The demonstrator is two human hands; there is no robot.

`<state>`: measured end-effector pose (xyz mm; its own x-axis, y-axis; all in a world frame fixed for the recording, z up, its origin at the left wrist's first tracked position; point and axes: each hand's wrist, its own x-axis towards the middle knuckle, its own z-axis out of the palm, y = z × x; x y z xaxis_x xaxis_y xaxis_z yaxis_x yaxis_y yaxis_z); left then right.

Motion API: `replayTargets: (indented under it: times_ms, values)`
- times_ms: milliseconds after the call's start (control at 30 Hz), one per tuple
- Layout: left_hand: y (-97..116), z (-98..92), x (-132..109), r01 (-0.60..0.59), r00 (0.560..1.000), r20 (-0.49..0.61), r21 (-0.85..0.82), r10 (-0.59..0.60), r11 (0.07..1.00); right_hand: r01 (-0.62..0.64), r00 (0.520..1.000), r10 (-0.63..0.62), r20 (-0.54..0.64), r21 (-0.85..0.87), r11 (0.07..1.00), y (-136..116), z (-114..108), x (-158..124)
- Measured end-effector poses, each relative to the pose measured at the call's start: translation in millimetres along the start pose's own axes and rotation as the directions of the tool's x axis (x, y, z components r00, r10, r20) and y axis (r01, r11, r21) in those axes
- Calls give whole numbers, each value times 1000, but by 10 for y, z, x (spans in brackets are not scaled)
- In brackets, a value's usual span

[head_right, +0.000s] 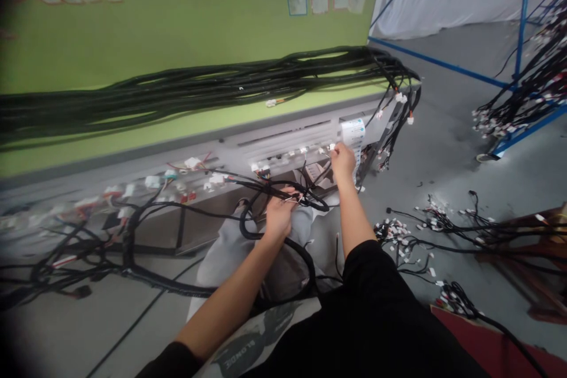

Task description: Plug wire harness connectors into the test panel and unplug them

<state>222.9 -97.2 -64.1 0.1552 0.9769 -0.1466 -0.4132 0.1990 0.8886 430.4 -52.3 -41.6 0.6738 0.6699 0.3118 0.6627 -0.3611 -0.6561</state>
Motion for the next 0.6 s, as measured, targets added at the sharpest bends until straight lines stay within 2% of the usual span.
replayTargets:
  times_ms: [67, 167, 300, 467, 600]
  values:
    - [0, -6, 3, 1, 1000, -1, -2, -1, 1000, 32, 999, -30, 11, -203, 979, -72, -67, -22]
    - [12, -8, 3, 14, 1000, -5, -10, -14, 1000, 83, 994, -55, 89, -343, 936, -145, -121, -24]
    - [25, 3, -3, 15, 1000, -12, -11, -15, 1000, 149, 982, -91, 165, -386, 910, -159, -140, 15]
    - [15, 14, -6, 14, 1000, 6, -11, -14, 1000, 263, 957, -191, 216, -382, 886, -145, -147, 82]
    - [-24, 21, -3, -24, 999, 31, 23, 23, 999, 215, 969, -156, 192, -339, 916, -114, -78, 183]
